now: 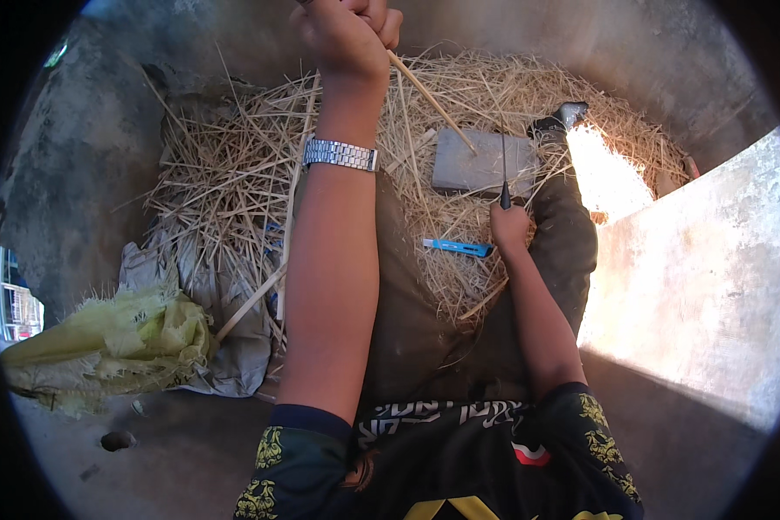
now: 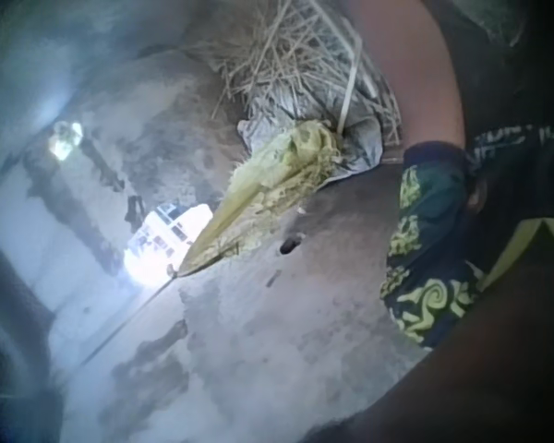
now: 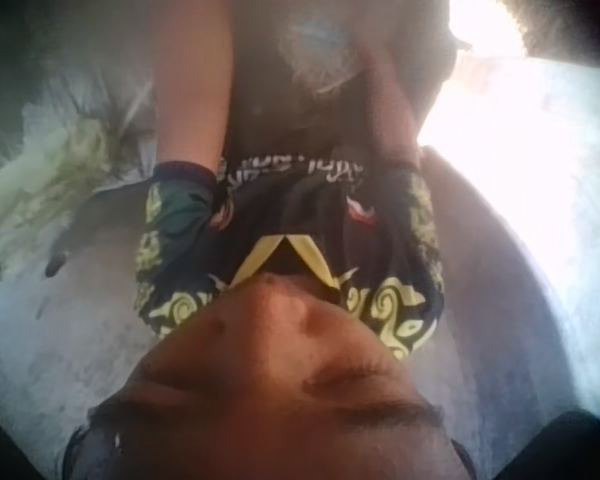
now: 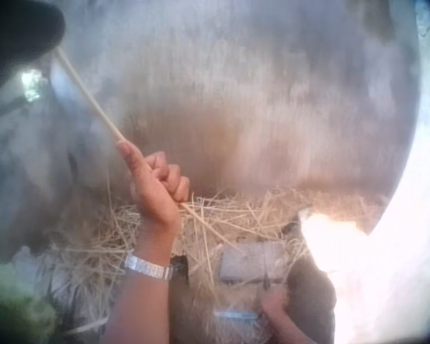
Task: The person sits on a straw-covered floor and uses a utility knife to shave and smooth a long, thin bamboo stick. They hold the stick with one hand and scrape along its length with the knife in the other, occasionally switching to a larger knife to continue the process.
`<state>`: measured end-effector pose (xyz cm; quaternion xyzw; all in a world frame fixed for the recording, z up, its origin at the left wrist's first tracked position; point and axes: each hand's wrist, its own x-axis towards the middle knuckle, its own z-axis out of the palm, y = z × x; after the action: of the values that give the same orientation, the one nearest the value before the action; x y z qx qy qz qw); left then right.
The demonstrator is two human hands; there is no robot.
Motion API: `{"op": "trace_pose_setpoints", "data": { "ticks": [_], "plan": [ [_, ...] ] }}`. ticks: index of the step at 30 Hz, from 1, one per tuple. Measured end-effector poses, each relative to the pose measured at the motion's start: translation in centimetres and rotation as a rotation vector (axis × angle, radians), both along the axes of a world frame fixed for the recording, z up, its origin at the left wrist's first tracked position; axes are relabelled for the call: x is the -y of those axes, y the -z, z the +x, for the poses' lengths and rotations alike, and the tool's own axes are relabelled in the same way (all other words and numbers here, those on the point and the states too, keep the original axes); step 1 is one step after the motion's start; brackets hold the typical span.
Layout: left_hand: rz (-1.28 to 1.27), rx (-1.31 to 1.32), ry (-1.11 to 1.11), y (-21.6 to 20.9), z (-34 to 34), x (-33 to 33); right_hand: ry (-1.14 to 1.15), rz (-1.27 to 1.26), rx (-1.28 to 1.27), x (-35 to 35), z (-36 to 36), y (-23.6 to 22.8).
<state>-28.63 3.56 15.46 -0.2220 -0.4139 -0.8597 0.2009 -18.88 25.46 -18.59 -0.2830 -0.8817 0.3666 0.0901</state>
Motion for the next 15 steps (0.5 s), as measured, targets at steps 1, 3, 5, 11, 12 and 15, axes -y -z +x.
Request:
{"op": "trace_pose_setpoints", "data": {
  "ticks": [1,3,5,11,12,15],
  "plan": [
    [-0.002,-0.010,-0.027,0.2,-0.1,0.2,-0.014,0.000,-0.045,0.1,-0.7,-3.9],
    [-0.010,-0.019,-0.078,0.2,0.0,0.2,-0.073,-0.113,-0.236,0.9,-1.0,-12.5],
    [0.028,0.007,-0.264,-0.1,0.4,0.0,-0.021,-0.166,-0.491,1.7,-1.4,-16.1],
    [0.112,0.022,-0.398,-1.0,0.3,-2.0,-0.068,-0.676,-0.221,3.4,0.1,-1.1],
    [0.111,0.020,-0.422,-0.8,0.1,-1.7,-0.090,-0.560,0.343,3.4,1.4,0.7],
    [0.166,0.058,-0.368,-0.3,0.8,-0.8,-0.101,-0.145,0.098,3.7,1.8,-0.8]
  ]
}}
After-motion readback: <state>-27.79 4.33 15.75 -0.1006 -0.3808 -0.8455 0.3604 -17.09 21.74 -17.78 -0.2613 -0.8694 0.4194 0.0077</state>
